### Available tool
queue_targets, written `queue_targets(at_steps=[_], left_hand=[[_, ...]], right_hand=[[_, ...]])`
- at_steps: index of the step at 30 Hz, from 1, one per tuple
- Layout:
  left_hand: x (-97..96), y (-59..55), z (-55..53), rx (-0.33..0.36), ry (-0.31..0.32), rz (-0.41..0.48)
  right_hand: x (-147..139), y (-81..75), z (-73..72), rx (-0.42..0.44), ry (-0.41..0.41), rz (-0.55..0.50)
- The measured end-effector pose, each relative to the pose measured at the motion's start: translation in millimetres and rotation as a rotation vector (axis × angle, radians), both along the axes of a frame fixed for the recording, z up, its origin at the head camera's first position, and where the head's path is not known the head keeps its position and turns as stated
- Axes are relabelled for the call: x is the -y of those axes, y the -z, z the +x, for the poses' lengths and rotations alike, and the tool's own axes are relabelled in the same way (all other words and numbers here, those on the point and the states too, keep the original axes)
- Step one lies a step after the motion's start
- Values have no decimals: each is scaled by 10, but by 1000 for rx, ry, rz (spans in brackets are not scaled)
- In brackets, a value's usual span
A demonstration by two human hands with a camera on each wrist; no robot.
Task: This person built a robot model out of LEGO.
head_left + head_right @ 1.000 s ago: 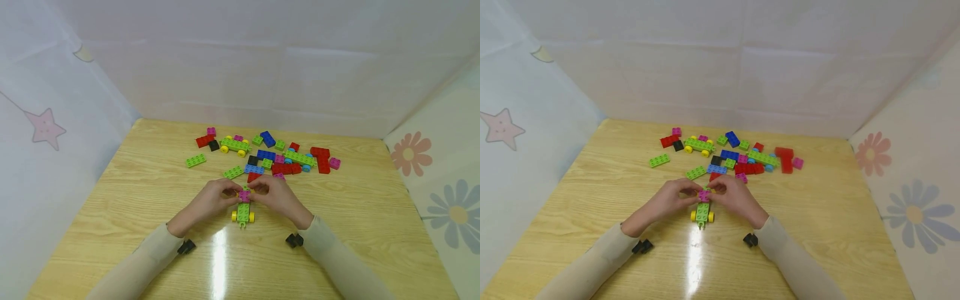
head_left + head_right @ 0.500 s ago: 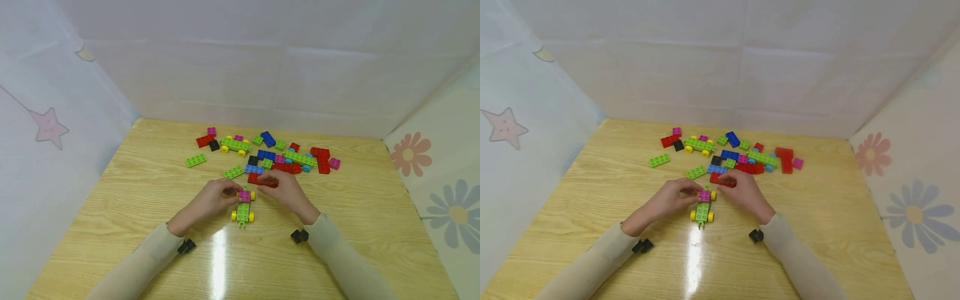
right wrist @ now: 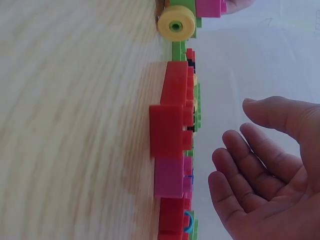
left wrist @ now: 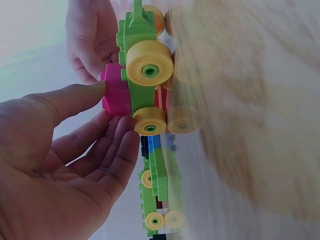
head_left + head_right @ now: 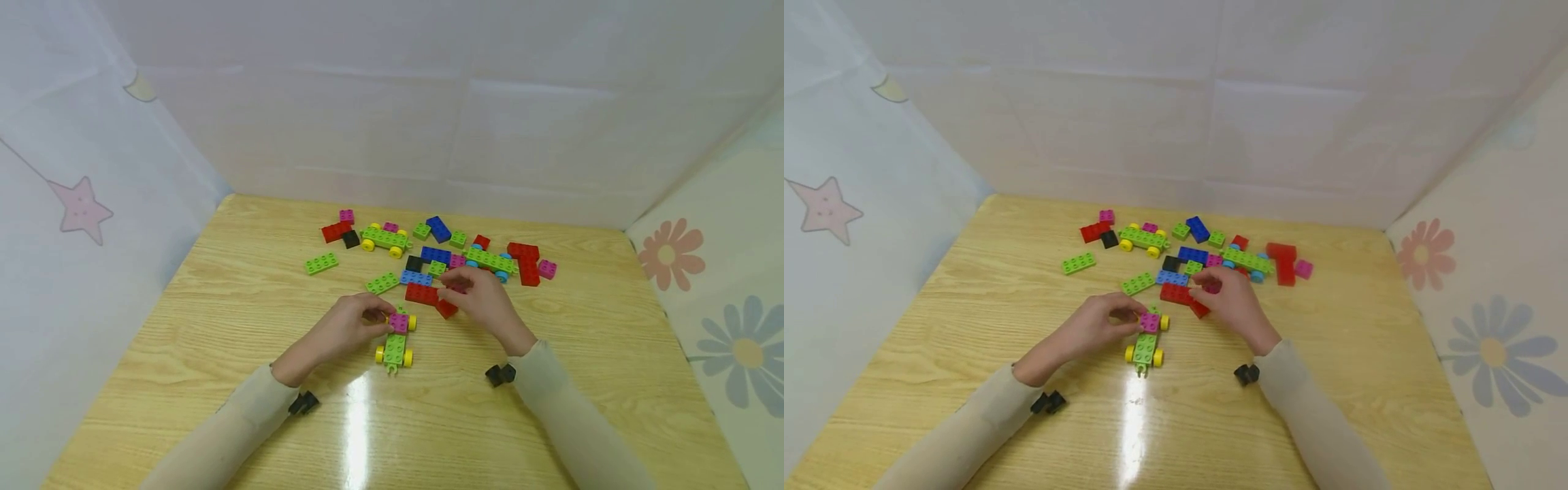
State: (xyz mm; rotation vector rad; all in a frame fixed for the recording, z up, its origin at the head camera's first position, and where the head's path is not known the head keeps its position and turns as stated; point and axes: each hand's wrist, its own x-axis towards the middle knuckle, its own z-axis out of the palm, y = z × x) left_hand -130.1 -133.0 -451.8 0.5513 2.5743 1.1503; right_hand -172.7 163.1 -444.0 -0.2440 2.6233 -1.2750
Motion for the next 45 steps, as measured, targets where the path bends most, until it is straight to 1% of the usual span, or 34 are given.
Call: queue_targets(at_steps=[5, 11, 18, 23, 27, 33, 38, 45], left_hand=[[4, -1, 12, 4, -4, 0], [7, -2, 27, 22, -6, 6], [7, 6, 38, 27, -9, -1], [14, 9, 29, 29, -3, -2], [22, 4, 21, 29, 0, -4], [30, 14, 7, 7, 3, -6], [33, 7, -9, 0, 3, -15], [48, -17, -11, -5, -10, -37]], right_hand=[[-46, 5, -52, 5, 14, -5], [-45, 19, -130, 5, 9, 15], [20, 20, -220, 17, 8, 27], [105, -4, -267, 10, -8, 34], [225, -39, -324, 5, -54, 33], [451, -8, -451, -28, -177, 29], [638, -6, -512, -34, -264, 40], [823, 66, -613, -26, -333, 123]])
